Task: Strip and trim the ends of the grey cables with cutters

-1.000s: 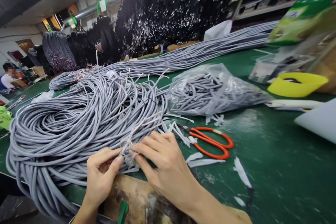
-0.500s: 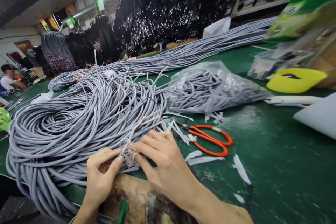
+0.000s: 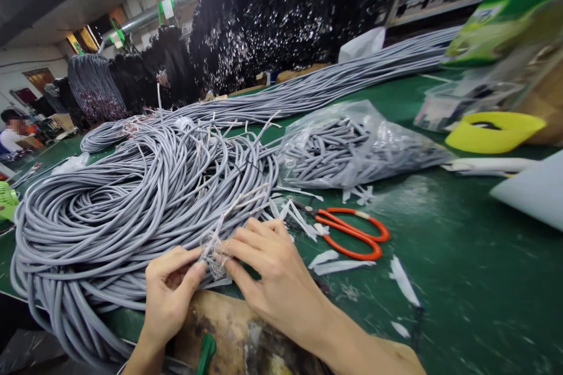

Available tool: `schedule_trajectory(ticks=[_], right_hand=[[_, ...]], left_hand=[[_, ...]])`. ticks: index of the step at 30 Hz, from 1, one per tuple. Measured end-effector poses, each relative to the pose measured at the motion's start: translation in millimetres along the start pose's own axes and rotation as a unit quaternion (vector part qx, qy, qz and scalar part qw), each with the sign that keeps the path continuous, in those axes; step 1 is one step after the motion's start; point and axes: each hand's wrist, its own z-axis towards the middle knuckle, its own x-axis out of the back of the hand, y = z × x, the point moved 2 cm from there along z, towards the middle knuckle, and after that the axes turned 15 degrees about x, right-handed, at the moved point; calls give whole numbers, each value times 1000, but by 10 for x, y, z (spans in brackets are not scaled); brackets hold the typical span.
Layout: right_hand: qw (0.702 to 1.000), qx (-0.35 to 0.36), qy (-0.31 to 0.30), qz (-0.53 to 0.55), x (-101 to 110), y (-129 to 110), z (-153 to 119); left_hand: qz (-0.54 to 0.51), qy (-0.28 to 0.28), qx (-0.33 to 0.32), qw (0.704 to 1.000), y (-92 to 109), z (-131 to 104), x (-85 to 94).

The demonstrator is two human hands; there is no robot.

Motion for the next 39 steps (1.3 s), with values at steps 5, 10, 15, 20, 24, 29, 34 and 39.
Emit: schedule_trajectory(ticks=[5,10,15,20,24,29,34,39], right_hand=[[995,-59,-9,77,-30,35,-9],[944,-183,-51,271,-111,105,-21],[901,-240,-31,360,-156,98,13],[855,-294,-1,428,-178,72,-6],[839,-322,50,436,-147,96,-52],[833,-329,54,442,-130,109,-51],[865,-296,31,403,-133,107,-36],[909,-259,1,327,-89,92,-16]], left_hand=[[8,-3,-12,1000,-1,3,8],[-3,-9,-21,1000,1,6,22],[2,-16,-18,1000,9,-1,18],[15,-13,-20,1000,25,-6,-3],[5,-6,-5,1000,-3,3,-8],[-51,-23,34,998,-33,19,-28],[-4,11,8,1000,43,37,-53],[97,65,-60,991,154,51,-88]])
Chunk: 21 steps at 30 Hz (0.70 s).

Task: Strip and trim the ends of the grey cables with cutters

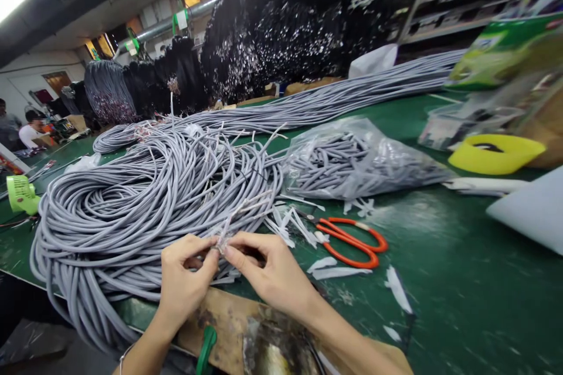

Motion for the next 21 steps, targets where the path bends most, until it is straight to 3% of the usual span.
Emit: schedule_trajectory(ticks=[4,7,11,16,18,21], right_hand=[[1000,17,21,-4,16,-27,-10],[998,55,19,-27,-3,-34,-33],[983,165,10,-78,-49,-131,-80],[959,281,-12,-39,-86,-322,-198],[969,239,24,-50,-78,-295,-204],[988,67,92,-101,-91,-136,-143]], left_hand=[[65,68,-58,994,55,-19,-48],[62,103,-47,992,33,-30,-85],[-87,68,85,990,-68,40,-95],[-286,85,262,918,-200,194,-24],[-307,77,271,909,-218,209,-20],[-319,3,268,909,-220,170,-77]])
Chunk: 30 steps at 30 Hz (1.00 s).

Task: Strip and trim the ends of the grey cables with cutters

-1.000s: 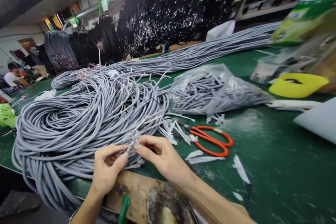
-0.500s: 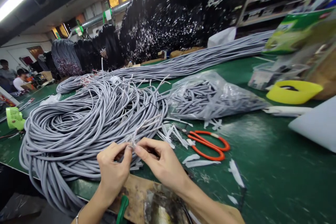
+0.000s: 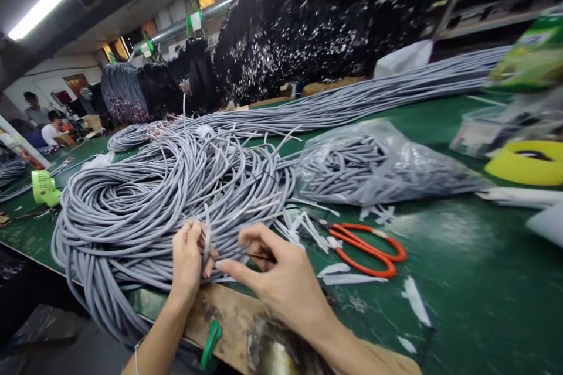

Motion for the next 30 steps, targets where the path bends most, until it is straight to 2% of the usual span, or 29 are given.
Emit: schedule_trajectory(ticks=[2,4,8,13,17,19,22,23,24,28,30], right_hand=[[998,-64,-10,-13,-77,77,30],[995,-96,-31,-3,-154,109,50],[993,-87,-47,57,-222,78,52],[989,-84,-42,112,-209,55,29],[990,-83,-31,113,-188,50,28],[993,-76,-20,90,-156,54,37],[997,-67,21,41,-77,83,60],[997,-65,31,26,-53,95,66],[997,-64,37,11,-34,108,70],[996,-80,28,-14,-27,167,70],[995,-97,29,5,-45,207,71]], left_hand=[[7,-11,-10,1000,-30,-24,-15],[17,-12,-34,999,-39,-38,-20],[24,-34,-28,999,-39,-54,-35],[-21,27,-9,999,-44,-76,-22],[-67,36,-10,997,-32,-70,10],[-75,-13,-3,997,-11,-65,21],[-18,-163,28,986,16,-76,-2],[6,-192,33,981,21,-84,-8],[24,-198,32,979,24,-90,-10],[31,-118,-9,993,13,-98,5],[3,-105,-13,994,-5,-97,8]])
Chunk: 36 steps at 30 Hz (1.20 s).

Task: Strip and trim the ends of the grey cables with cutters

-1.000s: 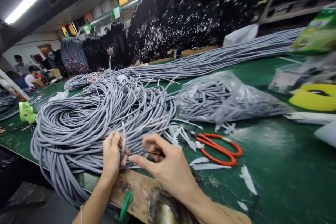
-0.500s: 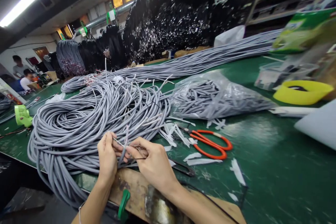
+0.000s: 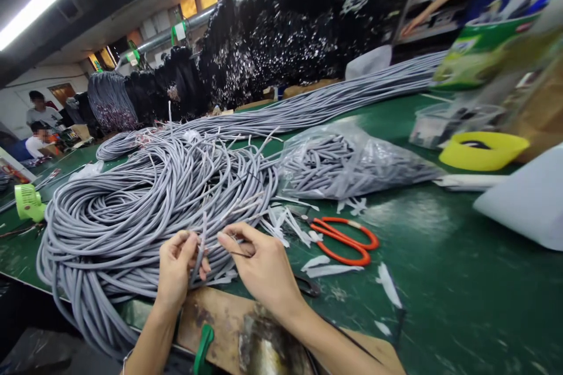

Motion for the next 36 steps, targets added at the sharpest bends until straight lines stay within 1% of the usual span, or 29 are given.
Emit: schedule_trajectory(ticks=[3,6,7,11,13,14,15,17,19,20,22,24,25,27,28,29,31,32,33,35,36], right_hand=[[998,-31,5,57,-24,66,25],[995,-53,5,85,-31,105,48],[995,-56,3,86,-33,107,52],[995,-50,-11,84,-49,89,51],[996,-48,-12,79,-47,83,54],[996,-48,-9,76,-39,84,59],[996,-50,-4,74,-26,85,66],[996,-52,13,76,11,84,83],[995,-50,37,83,51,75,96],[994,-48,48,89,67,69,100],[992,-43,62,102,86,55,104],[991,-37,65,114,91,49,107],[990,-34,67,117,94,50,111],[989,-24,87,114,112,55,122],[988,-16,110,106,129,55,126],[986,-6,140,93,148,51,127],[982,13,184,50,177,25,115],[982,24,184,21,178,2,103],[985,36,171,-9,168,-26,90],[989,65,118,-60,127,-89,62],[989,79,93,-77,102,-118,49]], left_hand=[[-50,-1,-6,999,3,0,10],[-109,-6,-38,993,56,-8,20],[-136,-17,-44,990,74,-8,21],[-244,-89,-41,965,103,5,29],[-271,-86,-63,957,100,15,63],[-269,-70,-84,957,97,17,87],[-247,-44,-112,961,95,16,112],[-159,17,-173,972,95,1,146],[-69,59,-207,974,98,-18,142],[-23,63,-204,977,97,-23,123],[63,58,-169,982,93,-26,70],[144,67,-109,981,78,-21,25],[168,71,-72,981,65,-17,10],[174,74,-18,982,34,-13,-2],[172,71,-5,983,20,-13,-5],[168,69,-5,983,8,-14,-6],[159,75,-33,984,-4,-20,-4],[160,80,-47,983,-9,-23,-3],[165,87,-58,981,-12,-27,-4],[177,93,-71,977,-13,-33,-10],[179,86,-70,978,-12,-36,-17]])
